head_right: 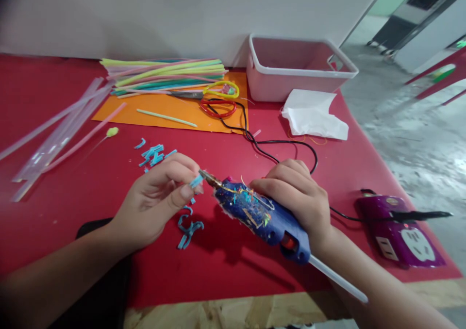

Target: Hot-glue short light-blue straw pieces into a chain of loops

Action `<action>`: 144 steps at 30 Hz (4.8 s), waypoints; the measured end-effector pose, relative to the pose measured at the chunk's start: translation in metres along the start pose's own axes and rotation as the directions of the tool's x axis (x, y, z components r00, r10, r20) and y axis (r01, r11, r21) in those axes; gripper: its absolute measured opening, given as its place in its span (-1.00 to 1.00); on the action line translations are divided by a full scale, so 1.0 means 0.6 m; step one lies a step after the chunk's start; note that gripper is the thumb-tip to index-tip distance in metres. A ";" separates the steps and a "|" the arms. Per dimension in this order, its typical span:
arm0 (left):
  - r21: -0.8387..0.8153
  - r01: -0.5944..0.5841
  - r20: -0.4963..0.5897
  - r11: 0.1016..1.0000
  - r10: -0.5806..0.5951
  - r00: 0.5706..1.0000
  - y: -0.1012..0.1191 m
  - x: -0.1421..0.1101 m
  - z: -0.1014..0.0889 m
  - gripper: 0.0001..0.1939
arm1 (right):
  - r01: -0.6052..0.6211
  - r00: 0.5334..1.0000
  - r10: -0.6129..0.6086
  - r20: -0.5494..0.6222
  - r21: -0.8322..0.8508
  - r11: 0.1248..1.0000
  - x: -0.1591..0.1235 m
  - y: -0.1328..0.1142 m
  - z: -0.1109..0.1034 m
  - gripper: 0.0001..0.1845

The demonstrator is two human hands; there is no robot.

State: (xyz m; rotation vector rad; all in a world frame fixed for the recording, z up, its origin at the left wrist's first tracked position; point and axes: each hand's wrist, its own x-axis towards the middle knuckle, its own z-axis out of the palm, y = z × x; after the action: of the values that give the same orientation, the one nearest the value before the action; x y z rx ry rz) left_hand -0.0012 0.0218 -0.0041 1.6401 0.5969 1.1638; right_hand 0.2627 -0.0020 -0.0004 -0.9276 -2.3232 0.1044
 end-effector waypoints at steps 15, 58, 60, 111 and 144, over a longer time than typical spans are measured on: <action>0.020 0.054 -0.030 0.998 -0.053 0.998 0.001 0.001 0.003 -0.87 | -0.087 0.995 0.086 -0.057 -0.013 0.996 -0.003 0.004 -0.004 -0.83; 0.053 0.106 -0.074 0.993 -0.102 0.992 0.008 0.002 0.002 -0.85 | -0.125 0.990 0.125 -0.057 0.002 0.992 0.001 -0.015 0.015 -0.83; 0.061 0.102 -0.074 0.993 -0.098 0.992 0.008 0.002 0.001 -0.85 | -0.118 0.991 0.118 -0.061 -0.009 0.993 0.001 -0.014 0.014 -0.82; 0.067 0.134 -0.056 0.989 -0.130 0.990 0.007 0.002 0.001 -0.85 | -0.127 0.989 0.112 -0.100 -0.169 0.977 0.010 -0.021 0.012 -0.79; 0.017 0.145 -0.049 0.989 -0.144 0.988 0.001 -0.003 -0.001 -0.88 | -0.169 0.979 0.155 -0.129 -0.099 0.981 0.008 -0.024 0.014 -0.86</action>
State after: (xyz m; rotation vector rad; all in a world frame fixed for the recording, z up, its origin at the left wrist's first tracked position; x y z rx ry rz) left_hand -0.0024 0.0202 -0.0040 1.5629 0.7477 1.0963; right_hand 0.2469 -0.0086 -0.0004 -1.1463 -2.1575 -0.0122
